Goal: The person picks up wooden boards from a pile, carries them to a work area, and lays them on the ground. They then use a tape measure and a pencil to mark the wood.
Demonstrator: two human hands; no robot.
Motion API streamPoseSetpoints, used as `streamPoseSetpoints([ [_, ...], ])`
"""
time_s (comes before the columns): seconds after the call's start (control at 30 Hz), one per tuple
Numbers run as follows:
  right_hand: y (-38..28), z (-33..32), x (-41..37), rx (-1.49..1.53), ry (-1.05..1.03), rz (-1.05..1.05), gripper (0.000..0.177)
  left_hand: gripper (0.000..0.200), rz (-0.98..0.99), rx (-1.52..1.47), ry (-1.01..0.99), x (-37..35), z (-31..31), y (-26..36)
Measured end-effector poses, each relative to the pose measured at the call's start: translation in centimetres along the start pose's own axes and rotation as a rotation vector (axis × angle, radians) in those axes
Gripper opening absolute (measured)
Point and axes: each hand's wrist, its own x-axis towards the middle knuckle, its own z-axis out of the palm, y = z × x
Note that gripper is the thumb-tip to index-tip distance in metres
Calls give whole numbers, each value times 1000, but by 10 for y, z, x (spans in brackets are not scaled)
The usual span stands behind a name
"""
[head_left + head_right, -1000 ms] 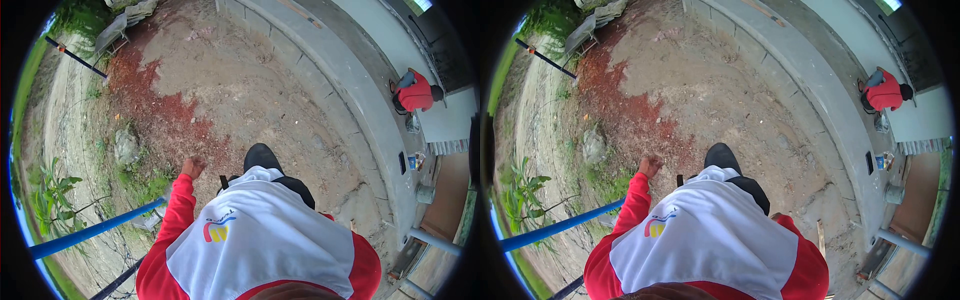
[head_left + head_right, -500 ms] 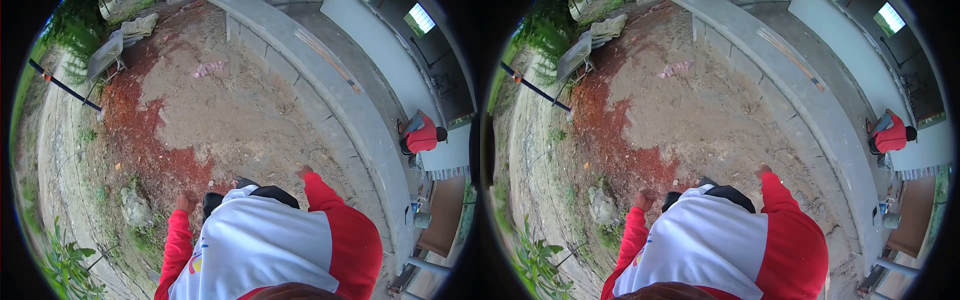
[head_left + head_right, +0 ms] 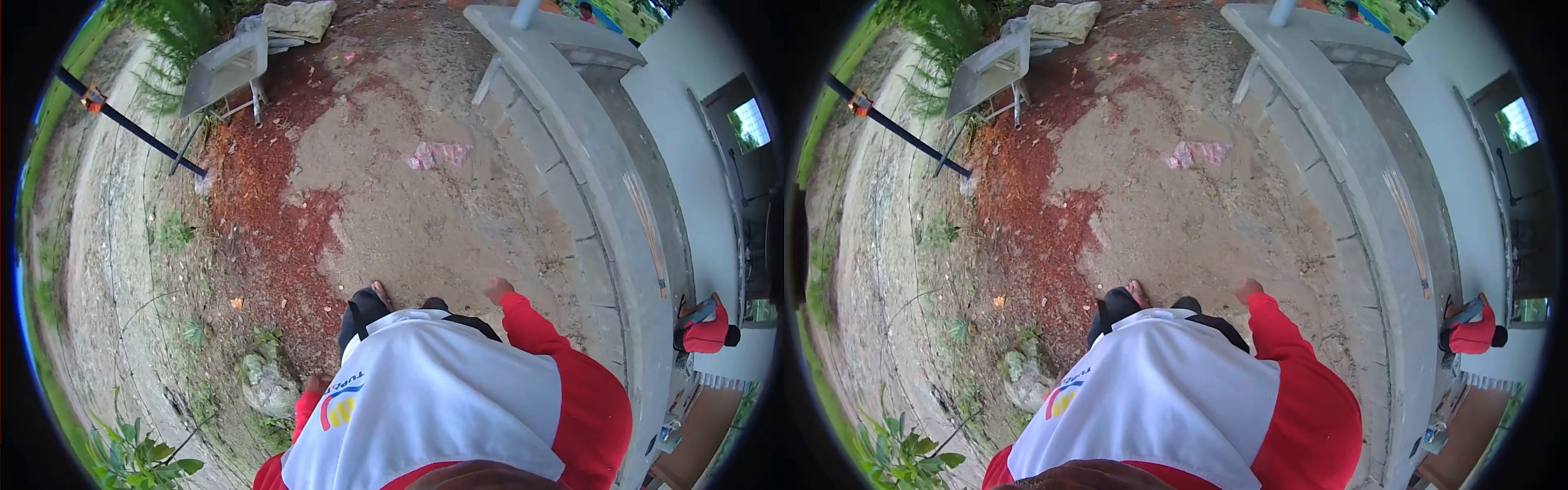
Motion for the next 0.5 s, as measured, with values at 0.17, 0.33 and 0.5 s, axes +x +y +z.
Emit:
streamPoseSetpoints([
  [0.17, -56, -9, 14, 173, -457, 145, 49, 36, 408, -221, -70, 82, -10, 308],
  [0.33, -148, -53, 121, 204, -416, 220, 48, 26, 625, 92, 46, 202, -17, 559],
  [0.5, -199, -62, 370, 284, 77, 205, 44, 16, 511, 147, -75, 328, 13, 663],
])
